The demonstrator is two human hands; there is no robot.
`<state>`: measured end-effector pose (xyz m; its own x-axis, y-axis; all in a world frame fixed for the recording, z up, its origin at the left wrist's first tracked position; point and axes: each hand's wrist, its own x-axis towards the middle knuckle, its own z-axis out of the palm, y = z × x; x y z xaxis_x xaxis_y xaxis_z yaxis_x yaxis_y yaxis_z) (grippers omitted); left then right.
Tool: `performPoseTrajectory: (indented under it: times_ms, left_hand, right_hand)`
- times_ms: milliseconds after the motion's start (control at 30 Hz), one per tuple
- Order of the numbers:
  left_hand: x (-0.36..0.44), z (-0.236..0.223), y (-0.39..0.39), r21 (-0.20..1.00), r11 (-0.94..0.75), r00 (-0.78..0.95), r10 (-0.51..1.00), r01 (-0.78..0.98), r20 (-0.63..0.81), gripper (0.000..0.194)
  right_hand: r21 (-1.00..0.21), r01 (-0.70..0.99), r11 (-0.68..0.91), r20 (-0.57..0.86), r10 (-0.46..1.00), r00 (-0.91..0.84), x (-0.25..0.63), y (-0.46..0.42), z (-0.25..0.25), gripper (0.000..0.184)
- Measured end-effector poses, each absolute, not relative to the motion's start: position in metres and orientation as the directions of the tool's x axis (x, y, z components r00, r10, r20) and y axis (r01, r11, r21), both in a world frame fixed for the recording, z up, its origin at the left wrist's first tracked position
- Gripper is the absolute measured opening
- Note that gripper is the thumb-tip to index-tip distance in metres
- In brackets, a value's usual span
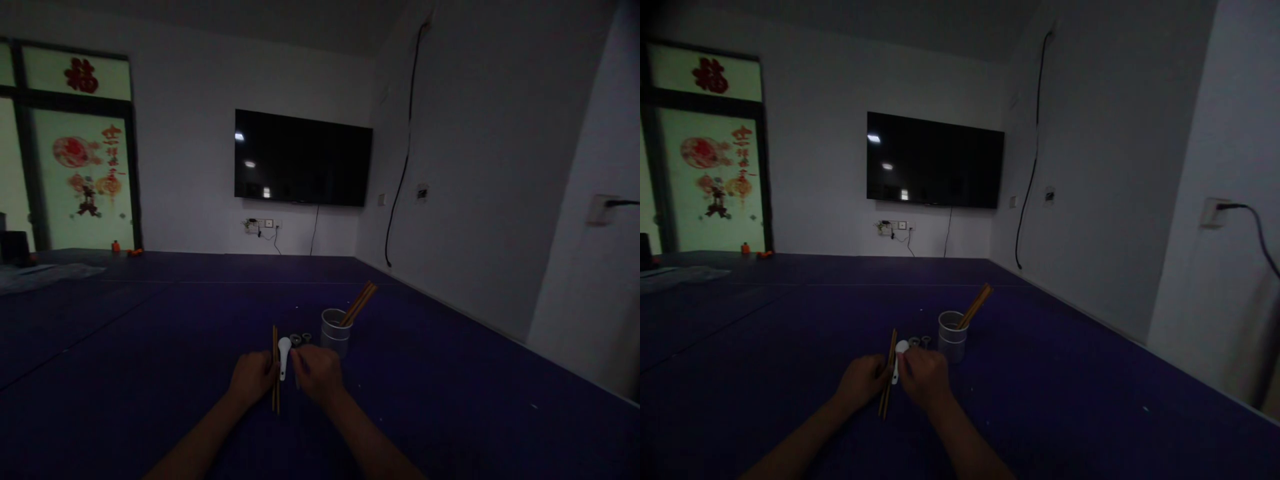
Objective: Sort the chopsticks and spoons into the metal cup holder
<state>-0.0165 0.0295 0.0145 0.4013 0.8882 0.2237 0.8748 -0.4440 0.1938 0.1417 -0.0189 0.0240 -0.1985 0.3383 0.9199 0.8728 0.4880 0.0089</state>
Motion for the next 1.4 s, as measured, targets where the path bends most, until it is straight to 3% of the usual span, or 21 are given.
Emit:
performPoseTrajectory:
  times_ms: [100, 267, 600, 833, 1400]
  left_hand:
    - [-0.016, 0.016, 0.028, 0.181, -0.427, 0.385, 0.895, 0.886, 0.224, 0.036]
    - [-0.011, 0.017, 0.023, 0.156, -0.393, 0.352, 0.906, 0.906, 0.234, 0.038]
    - [-0.008, 0.022, 0.018, 0.151, -0.300, 0.269, 0.943, 0.942, 0.195, 0.047]
    - [-0.012, 0.032, 0.014, 0.114, -0.242, 0.227, 0.965, 0.964, 0.133, 0.040]
    - [-0.012, 0.029, 0.020, 0.033, -0.284, 0.278, 0.952, 0.958, 0.129, 0.039]
  right_hand:
    - [0.049, 0.857, 0.514, 0.883, 0.379, -0.278, 0.130, -0.019, 0.018, 0.037]
    - [-0.012, 0.860, 0.510, 0.861, 0.443, -0.251, 0.131, -0.020, 0.017, 0.039]
    - [-0.024, 0.858, 0.514, 0.867, 0.438, -0.238, 0.132, -0.023, 0.022, 0.042]
    - [-0.018, 0.863, 0.505, 0.864, 0.442, -0.241, 0.132, -0.021, 0.021, 0.040]
    - [-0.021, 0.873, 0.486, 0.829, 0.496, -0.257, 0.131, -0.019, 0.016, 0.040]
